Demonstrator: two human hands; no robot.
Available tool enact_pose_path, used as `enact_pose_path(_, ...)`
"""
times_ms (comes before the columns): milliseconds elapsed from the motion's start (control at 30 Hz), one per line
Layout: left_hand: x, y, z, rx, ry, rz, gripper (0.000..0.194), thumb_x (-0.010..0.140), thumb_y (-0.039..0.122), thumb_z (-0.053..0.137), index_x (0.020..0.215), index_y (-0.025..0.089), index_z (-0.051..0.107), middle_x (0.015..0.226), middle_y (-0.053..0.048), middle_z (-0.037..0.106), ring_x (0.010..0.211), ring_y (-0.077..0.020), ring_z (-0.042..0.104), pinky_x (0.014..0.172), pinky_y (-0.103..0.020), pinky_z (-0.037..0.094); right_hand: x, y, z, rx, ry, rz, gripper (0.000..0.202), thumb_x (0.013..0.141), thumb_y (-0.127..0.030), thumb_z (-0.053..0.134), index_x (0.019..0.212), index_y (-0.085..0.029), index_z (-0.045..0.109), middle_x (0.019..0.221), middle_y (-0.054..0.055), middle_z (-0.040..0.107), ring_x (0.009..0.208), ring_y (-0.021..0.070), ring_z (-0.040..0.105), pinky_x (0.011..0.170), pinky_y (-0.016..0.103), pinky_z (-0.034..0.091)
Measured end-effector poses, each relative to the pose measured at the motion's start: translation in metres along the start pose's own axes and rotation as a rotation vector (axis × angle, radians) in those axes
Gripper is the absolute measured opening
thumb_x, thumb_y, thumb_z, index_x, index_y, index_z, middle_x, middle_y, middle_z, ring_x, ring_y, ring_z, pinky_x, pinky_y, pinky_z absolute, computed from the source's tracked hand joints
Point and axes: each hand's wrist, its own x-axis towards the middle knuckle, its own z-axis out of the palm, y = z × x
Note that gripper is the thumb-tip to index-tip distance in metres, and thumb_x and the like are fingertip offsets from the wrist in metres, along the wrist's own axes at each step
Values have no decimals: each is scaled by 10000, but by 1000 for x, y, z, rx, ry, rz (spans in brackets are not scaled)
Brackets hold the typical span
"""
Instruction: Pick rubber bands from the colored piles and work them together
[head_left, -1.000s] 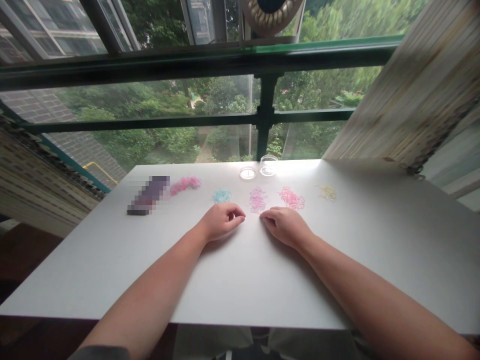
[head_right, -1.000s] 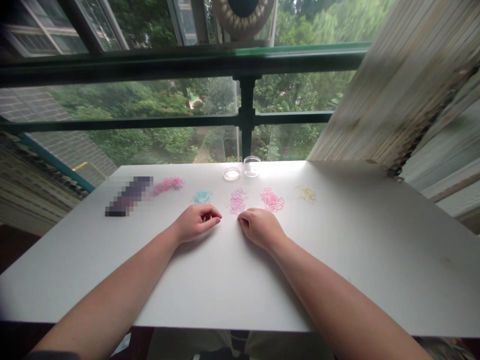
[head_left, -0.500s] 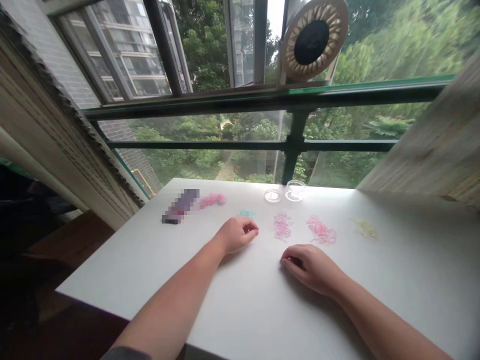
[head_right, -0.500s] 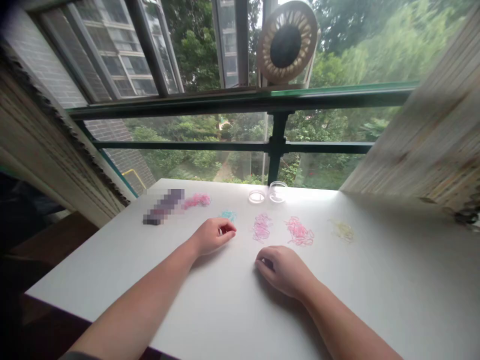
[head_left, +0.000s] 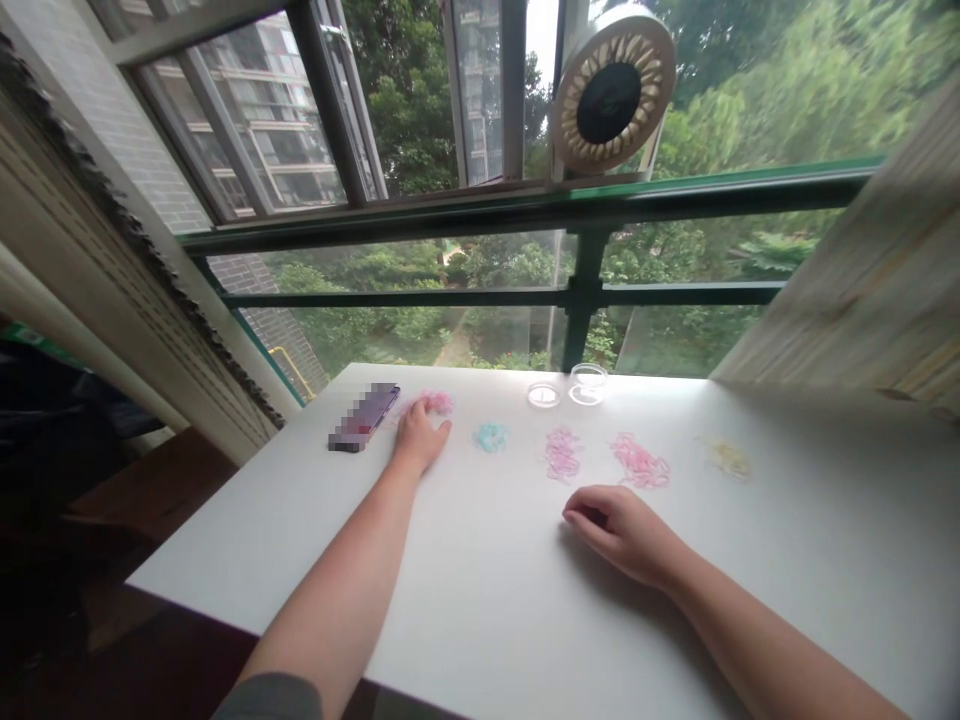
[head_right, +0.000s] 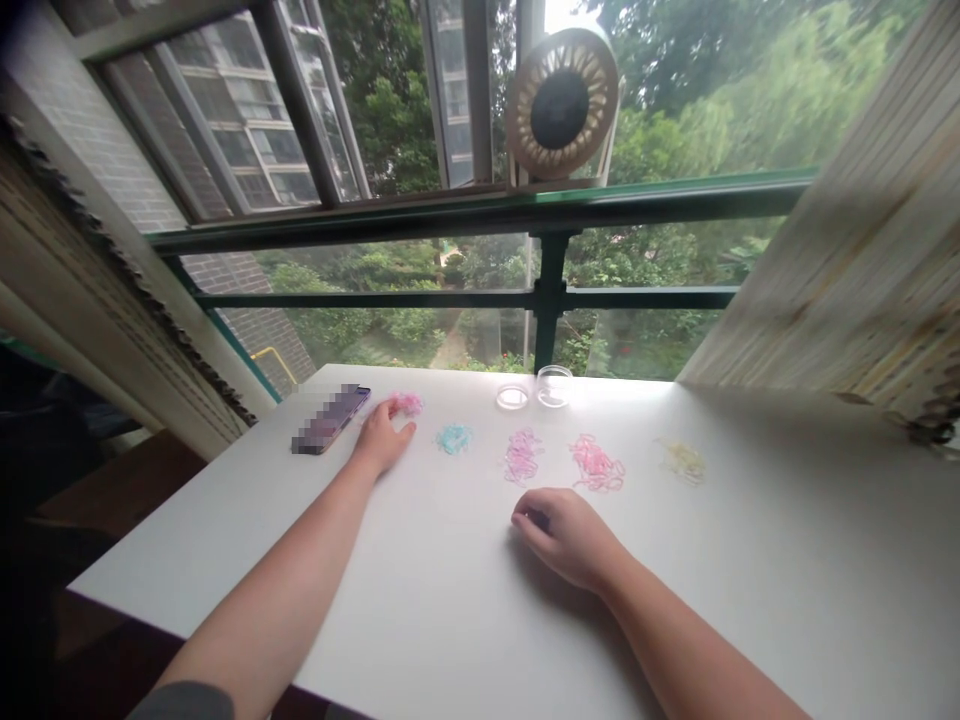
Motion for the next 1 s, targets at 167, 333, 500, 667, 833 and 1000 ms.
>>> enact_pose_path(167, 0, 1, 0, 26, -11, -30, 584, 722, 263, 599, 1248, 80, 425, 1250, -190, 537, 1172, -262, 501, 1008, -350, 357, 1, 3, 1, 14, 4, -7, 175, 831, -246, 481, 750, -178, 620, 691, 25, 637, 626, 135, 553, 600, 243, 388)
enact_pose_path(333, 2, 2, -2, 53, -23, -29, 477, 710, 272, 596, 1143, 80, 535, 1178, -192, 582, 1152, -299, 503, 1007, -392, 343, 1, 3, 1, 13, -5, -9, 173, 830, -243, 482, 737, -178, 613, 675, 22, 626, 614, 131, 540, 597, 240, 383)
enact_pose_path(500, 3, 3, -2, 19, -17, 2, 385, 687, 252, 609, 1037, 93, 616, 1109, -177, 619, 1120, -302, 516, 1009, -401, 338, 2, 2, 0, 11, -6, -7, 165, 824, -235, 485, 730, -179, 609, 676, 22, 626, 609, 128, 530, 585, 234, 373)
enact_pose_path(667, 3, 2, -3, -103, 54, 2, 345, 670, 219, 627, 999, 116, 636, 1099, -161, 628, 1096, -282, 535, 995, -393, 363, 1, 1, 0, 13, -6, -6, 173, 829, -239, 480, 731, -178, 609, 670, 22, 624, 606, 127, 530, 588, 234, 375)
enact_pose_path(833, 4, 3, -7, -320, 122, -37, 266, 714, 243, 609, 946, 116, 636, 980, -134, 679, 894, -218, 635, 864, -364, 477, 1, 0, 0, 19, 0, -11, 168, 825, -231, 482, 727, -175, 608, 672, 24, 623, 608, 125, 528, 587, 231, 374)
enact_pose_path(1000, 3, 9, -6, -555, 104, -31, 238, 740, 265, 597, 905, 99, 639, 940, -124, 700, 831, -181, 666, 808, -331, 520, 1, 0, 0, 22, 5, -19, 164, 818, -231, 489, 725, -173, 610, 644, 16, 608, 584, 118, 511, 563, 225, 360)
